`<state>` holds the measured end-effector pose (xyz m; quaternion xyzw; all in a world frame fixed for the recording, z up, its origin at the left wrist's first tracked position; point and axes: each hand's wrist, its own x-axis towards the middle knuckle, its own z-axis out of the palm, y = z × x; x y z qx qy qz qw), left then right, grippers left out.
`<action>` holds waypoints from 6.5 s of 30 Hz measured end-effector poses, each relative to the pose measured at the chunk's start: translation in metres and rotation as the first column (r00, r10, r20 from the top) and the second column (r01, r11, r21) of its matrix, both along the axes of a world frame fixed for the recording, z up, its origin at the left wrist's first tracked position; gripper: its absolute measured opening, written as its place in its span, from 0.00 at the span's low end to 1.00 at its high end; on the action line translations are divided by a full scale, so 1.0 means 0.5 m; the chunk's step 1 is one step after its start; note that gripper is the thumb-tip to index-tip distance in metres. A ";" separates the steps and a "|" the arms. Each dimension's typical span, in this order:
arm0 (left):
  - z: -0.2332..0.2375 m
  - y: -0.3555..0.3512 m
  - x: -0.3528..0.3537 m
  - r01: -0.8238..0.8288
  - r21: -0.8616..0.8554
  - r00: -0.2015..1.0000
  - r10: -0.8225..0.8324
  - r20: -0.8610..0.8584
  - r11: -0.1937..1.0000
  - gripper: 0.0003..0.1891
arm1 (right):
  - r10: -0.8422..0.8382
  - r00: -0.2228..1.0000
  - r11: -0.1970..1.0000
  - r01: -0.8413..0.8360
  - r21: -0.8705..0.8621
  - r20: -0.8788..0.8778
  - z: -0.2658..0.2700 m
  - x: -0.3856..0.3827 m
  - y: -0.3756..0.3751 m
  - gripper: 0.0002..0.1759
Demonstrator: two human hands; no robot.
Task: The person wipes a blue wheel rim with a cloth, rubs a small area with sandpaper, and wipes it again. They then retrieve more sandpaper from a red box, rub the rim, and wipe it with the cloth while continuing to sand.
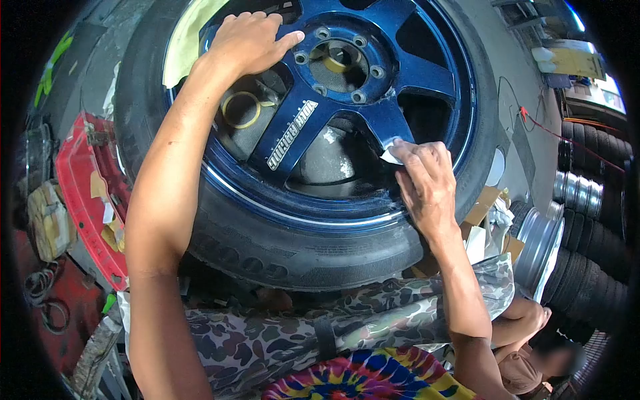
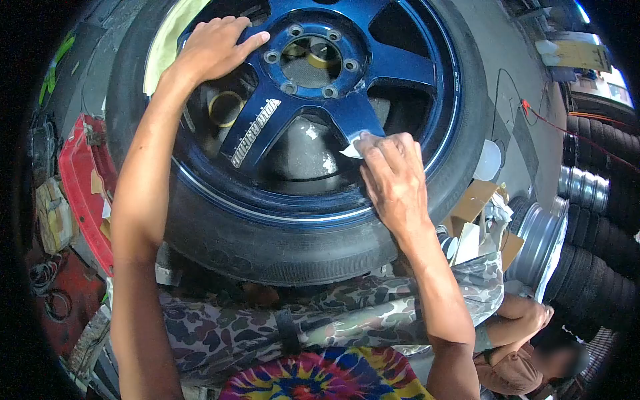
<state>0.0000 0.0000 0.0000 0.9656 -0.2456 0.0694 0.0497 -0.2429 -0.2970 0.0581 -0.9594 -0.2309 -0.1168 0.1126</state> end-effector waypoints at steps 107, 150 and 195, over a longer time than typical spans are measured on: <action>-0.033 0.017 -0.001 0.030 -0.026 0.999 -0.031 -0.031 0.999 0.37 | -0.035 0.999 0.997 0.036 -0.066 0.019 0.018 -0.016 0.022 0.30; 0.015 -0.004 -0.035 -0.007 -0.118 0.992 -0.007 -0.123 0.993 0.31 | -0.059 0.998 0.992 0.055 -0.116 -0.028 0.019 -0.034 -0.001 0.31; 0.028 -0.006 -0.036 0.024 -0.088 0.992 -0.035 -0.121 0.996 0.32 | -0.025 0.999 0.995 0.022 -0.099 -0.033 0.023 -0.018 0.020 0.31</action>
